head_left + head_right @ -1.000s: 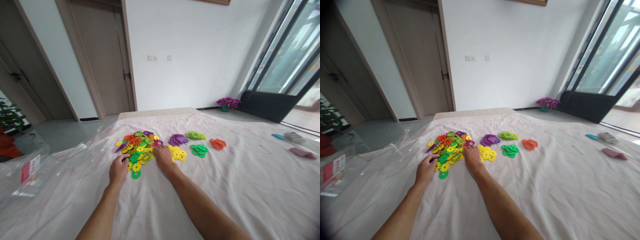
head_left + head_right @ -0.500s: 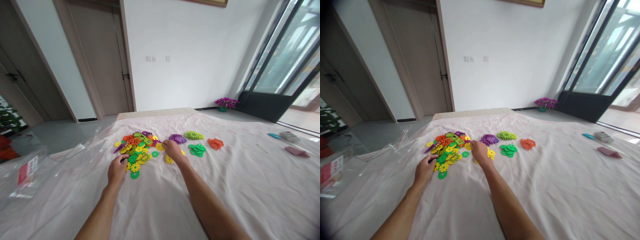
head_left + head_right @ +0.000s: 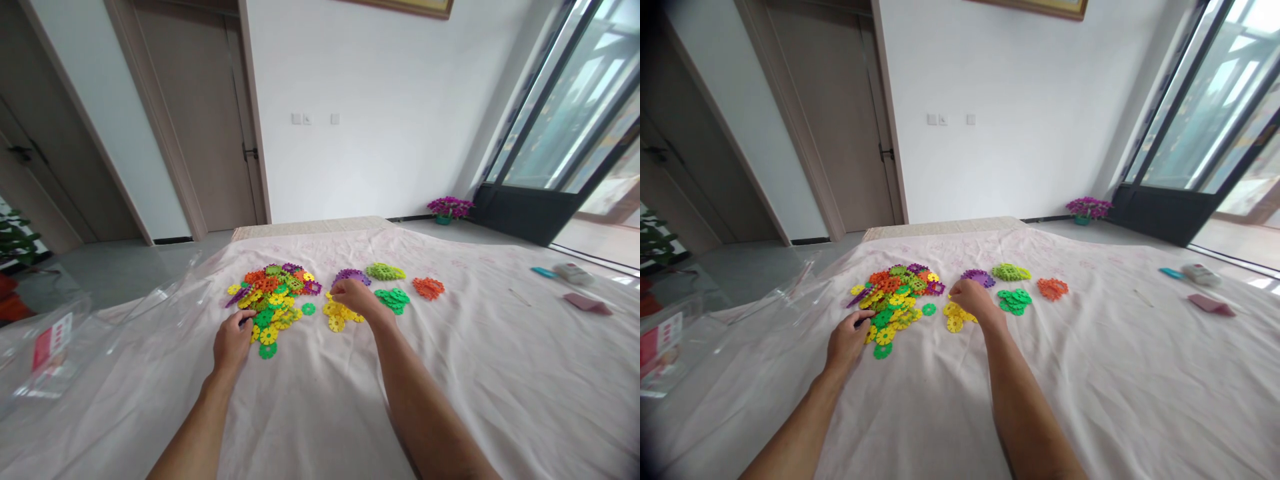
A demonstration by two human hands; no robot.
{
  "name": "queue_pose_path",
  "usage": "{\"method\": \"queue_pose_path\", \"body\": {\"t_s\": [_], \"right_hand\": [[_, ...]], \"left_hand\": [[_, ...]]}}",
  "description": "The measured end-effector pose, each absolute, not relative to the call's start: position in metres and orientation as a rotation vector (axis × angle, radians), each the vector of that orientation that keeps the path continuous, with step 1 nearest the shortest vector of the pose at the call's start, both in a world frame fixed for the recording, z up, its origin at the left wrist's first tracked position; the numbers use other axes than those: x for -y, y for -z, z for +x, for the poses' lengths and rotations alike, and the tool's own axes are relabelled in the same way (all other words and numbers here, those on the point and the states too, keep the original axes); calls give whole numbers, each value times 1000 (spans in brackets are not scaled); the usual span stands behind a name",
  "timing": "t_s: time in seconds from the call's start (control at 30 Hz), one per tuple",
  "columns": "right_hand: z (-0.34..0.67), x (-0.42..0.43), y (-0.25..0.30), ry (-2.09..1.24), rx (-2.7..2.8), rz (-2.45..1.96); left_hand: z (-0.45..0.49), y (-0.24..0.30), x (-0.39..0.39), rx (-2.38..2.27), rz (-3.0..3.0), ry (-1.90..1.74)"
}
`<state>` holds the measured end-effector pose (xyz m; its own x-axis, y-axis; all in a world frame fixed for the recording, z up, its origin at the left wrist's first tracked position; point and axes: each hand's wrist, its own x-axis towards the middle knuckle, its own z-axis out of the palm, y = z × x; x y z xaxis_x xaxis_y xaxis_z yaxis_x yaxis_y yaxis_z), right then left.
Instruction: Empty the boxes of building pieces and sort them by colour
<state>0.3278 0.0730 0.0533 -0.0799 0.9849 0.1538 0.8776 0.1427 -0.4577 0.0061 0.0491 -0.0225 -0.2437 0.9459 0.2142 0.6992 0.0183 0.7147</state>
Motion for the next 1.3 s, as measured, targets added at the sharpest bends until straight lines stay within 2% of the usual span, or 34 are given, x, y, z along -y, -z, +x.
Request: {"method": "queue_pose_path", "body": {"t_s": [0.1,0.23,0.4,0.6,0.73,0.9,1.03,1.3], "right_hand": [[311,-71,-52,-392,2207,-1738],[298,-66,-52,-225,2430,-1839],[290,-64,-54,-97,2364,-1958],[270,-65,-34,34,2399,-1727],[261,-67,-15,61,2409,-1746],[262,-70,-11,80,2349,-1731],[275,-74,-21,-36,2137,-1791],[351,-84,-43,-111,1667,-1917]], "left_hand": [[5,26,-50,-1979,1701,-1086],[4,27,-51,-1980,1705,-1087],[6,23,-49,-1991,1682,-1073],[6,22,-48,-1968,1699,-1087],[5,22,-49,-1969,1703,-1087],[5,23,-49,-1968,1715,-1108],[5,25,-50,-1961,1714,-1101],[5,25,-52,-1983,1718,-1072]]}}
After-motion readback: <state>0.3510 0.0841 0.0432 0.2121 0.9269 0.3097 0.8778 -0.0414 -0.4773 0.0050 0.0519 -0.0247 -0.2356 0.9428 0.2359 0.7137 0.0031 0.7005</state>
